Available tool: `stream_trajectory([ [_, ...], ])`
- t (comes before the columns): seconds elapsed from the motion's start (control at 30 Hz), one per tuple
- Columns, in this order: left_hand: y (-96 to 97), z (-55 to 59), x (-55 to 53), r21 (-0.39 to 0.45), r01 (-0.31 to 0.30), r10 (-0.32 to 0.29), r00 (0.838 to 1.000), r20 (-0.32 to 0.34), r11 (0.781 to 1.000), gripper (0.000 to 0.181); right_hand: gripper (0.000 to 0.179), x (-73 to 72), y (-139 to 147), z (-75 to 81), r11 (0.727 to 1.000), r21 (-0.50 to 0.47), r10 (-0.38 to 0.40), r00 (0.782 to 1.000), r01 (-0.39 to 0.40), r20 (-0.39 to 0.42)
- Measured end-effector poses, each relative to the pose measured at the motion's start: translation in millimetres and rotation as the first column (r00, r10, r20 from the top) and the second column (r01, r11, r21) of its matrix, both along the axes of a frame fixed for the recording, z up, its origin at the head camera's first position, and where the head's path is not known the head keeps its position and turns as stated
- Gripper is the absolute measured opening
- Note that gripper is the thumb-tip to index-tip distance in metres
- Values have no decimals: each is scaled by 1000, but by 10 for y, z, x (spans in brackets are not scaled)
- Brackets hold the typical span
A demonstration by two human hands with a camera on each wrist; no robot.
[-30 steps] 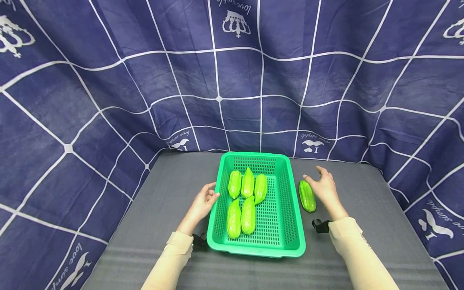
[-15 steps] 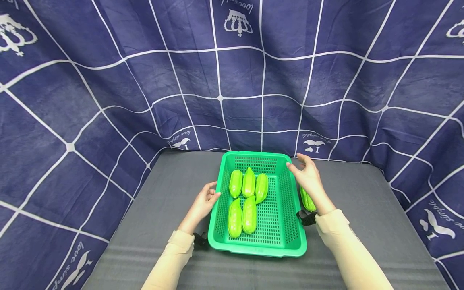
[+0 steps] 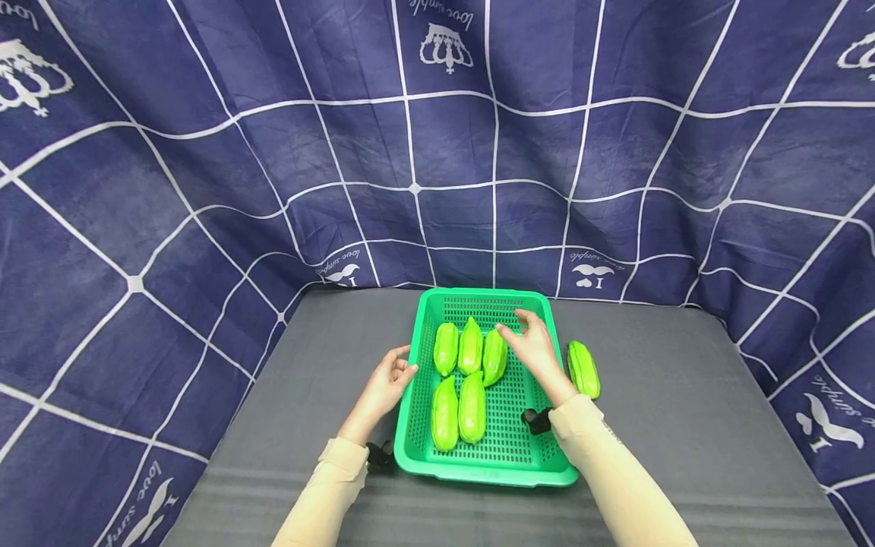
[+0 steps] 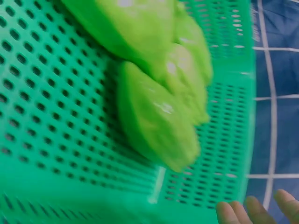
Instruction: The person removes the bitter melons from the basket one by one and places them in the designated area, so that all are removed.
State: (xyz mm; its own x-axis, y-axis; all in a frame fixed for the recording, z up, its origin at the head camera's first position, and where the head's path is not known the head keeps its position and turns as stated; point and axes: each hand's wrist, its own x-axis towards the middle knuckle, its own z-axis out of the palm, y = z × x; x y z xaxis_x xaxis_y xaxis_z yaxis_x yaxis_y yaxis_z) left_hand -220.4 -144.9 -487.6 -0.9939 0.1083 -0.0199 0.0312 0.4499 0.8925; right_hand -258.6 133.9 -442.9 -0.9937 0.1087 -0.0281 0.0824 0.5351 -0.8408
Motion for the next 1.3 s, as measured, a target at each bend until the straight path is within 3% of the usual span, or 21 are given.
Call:
stream_trajectory([
  [0.17,8,-32,17,-2,0,0,1000,16,1000,51,64,-2,-92,-200,999,37,-1,1000,0,25],
  [0.37,12,-39,24,8,2,-3,1000,17,1000,51,65,0,-161,-323,997,78,2,997,-8,77],
  [0.87,20,-20,17,6,12,-12,1000,6,1000,51,68,35,-244,-494,974,226,-45,986,8,158],
  [1.3,7,-21,-3,5,0,0,1000,7,1000,51,66,26,-299,-486,985,169,-55,986,28,158],
])
